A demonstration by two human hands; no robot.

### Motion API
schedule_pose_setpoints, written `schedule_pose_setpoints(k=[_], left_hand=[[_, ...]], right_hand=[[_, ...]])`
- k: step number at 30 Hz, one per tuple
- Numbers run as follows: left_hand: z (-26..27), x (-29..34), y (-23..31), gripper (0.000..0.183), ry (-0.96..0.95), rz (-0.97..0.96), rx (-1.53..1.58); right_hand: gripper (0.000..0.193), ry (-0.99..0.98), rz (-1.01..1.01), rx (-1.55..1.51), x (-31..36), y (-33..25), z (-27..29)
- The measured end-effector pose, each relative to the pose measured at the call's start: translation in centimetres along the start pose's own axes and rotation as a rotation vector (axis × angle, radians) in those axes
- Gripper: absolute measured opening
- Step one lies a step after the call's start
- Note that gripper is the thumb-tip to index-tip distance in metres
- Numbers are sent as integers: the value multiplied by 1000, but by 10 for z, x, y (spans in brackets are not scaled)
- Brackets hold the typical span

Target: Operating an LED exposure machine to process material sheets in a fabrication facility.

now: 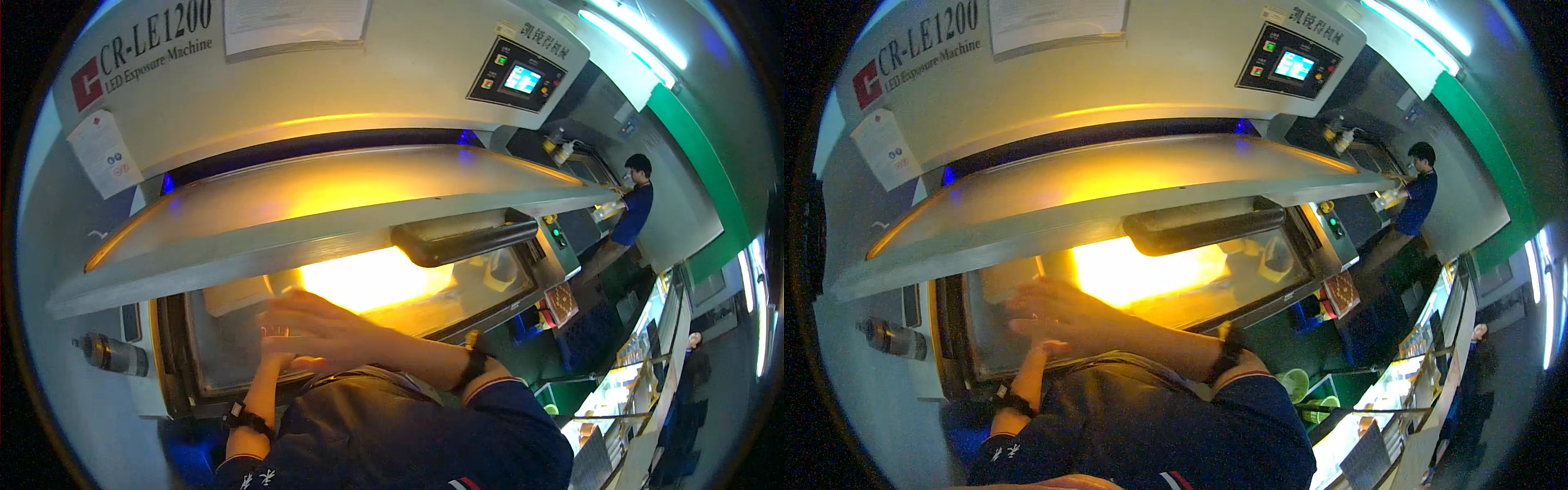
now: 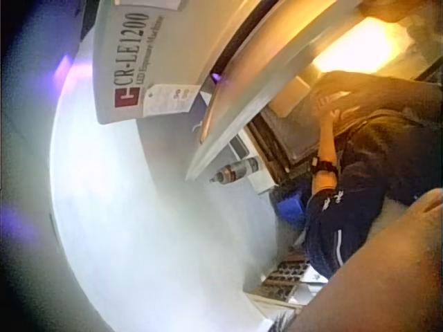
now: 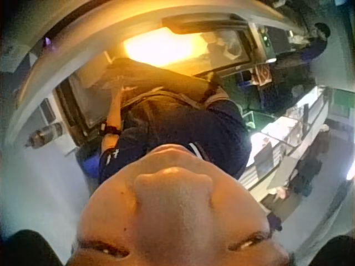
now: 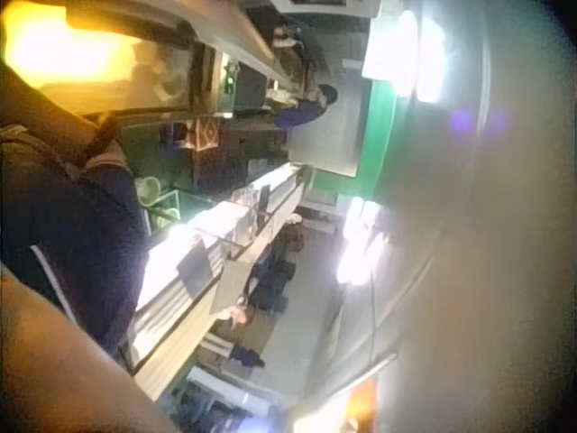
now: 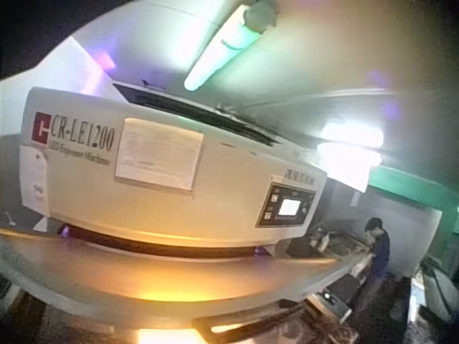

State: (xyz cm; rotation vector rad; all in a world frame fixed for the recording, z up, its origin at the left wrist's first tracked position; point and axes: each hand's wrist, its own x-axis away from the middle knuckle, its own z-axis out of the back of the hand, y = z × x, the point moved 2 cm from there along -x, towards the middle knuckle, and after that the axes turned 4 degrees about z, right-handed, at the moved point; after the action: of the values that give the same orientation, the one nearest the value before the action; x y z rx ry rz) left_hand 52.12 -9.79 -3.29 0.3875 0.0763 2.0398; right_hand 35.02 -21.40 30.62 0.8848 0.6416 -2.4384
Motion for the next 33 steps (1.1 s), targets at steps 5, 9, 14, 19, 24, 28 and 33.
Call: schedule_pose_setpoints(k=[5, 9, 14, 19, 24, 28, 33], left_hand=[[-9, -2, 3, 77, 72, -117, -5], [-25, 7, 6, 75, 157, -171, 29], [-44, -4, -13, 68, 269, -206, -158], [-68, -22, -4, 63, 569, -305, -235], [-58, -30, -14, 65, 190, -32, -347], [-44, -18, 36, 65, 7, 166, -332], [-76, 13, 69, 67, 64, 90, -464]], right_hand=[[64, 523, -73, 953, 51, -53, 102], [59, 734, -450, 1098, 98, -78, 131], [69, 498, -1263, 1280, 202, -162, 128], [80, 393, -1900, 1501, 340, -345, 135], [90, 338, -2484, 1542, 453, -519, 143], [97, 374, -2760, 1693, 529, -664, 183], [78, 375, -2855, 1659, 585, -708, 203]])
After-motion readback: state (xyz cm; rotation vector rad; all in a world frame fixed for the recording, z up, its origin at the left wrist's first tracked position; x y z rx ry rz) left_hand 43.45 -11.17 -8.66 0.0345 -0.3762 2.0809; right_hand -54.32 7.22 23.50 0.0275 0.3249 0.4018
